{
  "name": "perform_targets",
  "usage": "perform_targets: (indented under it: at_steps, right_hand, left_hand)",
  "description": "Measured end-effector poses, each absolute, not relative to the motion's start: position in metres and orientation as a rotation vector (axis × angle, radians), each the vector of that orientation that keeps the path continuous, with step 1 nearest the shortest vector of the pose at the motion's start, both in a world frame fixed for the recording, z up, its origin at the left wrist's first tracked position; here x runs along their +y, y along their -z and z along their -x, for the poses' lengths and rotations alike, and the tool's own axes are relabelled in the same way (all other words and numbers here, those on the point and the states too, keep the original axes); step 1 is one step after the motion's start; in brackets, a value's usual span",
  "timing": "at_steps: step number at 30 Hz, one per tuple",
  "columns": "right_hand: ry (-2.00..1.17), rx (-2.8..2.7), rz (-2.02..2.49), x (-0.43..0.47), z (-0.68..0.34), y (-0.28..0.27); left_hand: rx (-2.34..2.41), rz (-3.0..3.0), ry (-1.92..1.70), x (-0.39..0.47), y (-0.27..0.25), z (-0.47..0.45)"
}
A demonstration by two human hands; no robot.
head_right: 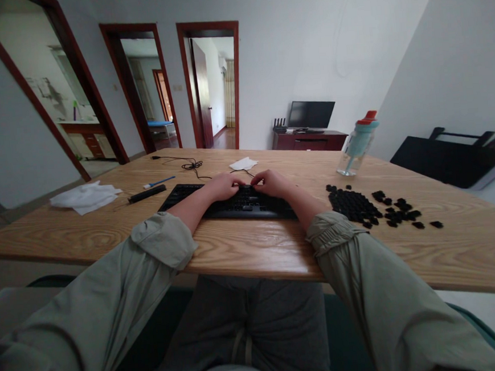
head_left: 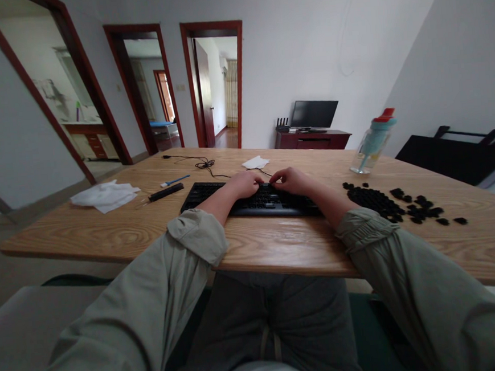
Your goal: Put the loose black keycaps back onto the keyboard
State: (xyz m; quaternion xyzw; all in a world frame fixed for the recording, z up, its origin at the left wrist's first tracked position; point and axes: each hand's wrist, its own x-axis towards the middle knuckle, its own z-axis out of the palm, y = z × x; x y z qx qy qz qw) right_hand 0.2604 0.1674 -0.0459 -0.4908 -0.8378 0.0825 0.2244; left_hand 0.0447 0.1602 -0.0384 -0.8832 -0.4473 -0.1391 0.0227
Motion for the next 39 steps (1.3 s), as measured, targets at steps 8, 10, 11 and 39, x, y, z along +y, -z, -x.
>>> perform_targets:
  at_steps: [8,10,11,39]
  right_hand:
    - [-0.242,-2.351,1.345,0.168,-0.264,0.047]
    - [-0.242,-2.351,1.362,0.169,-0.264,0.047]
    - [-0.24,-2.352,1.372,0.169,-0.263,0.047]
    - [-0.193,-2.294,1.425,0.158,-0.258,0.047]
  left_hand:
    - [-1.365,2.754,0.435,0.163,0.04,-0.044]
    - [-1.364,2.744,0.425,0.162,0.04,-0.044]
    - [-1.368,2.74,0.42,0.162,0.04,-0.045]
    - [-1.261,2.728,0.41,0.16,0.045,-0.05]
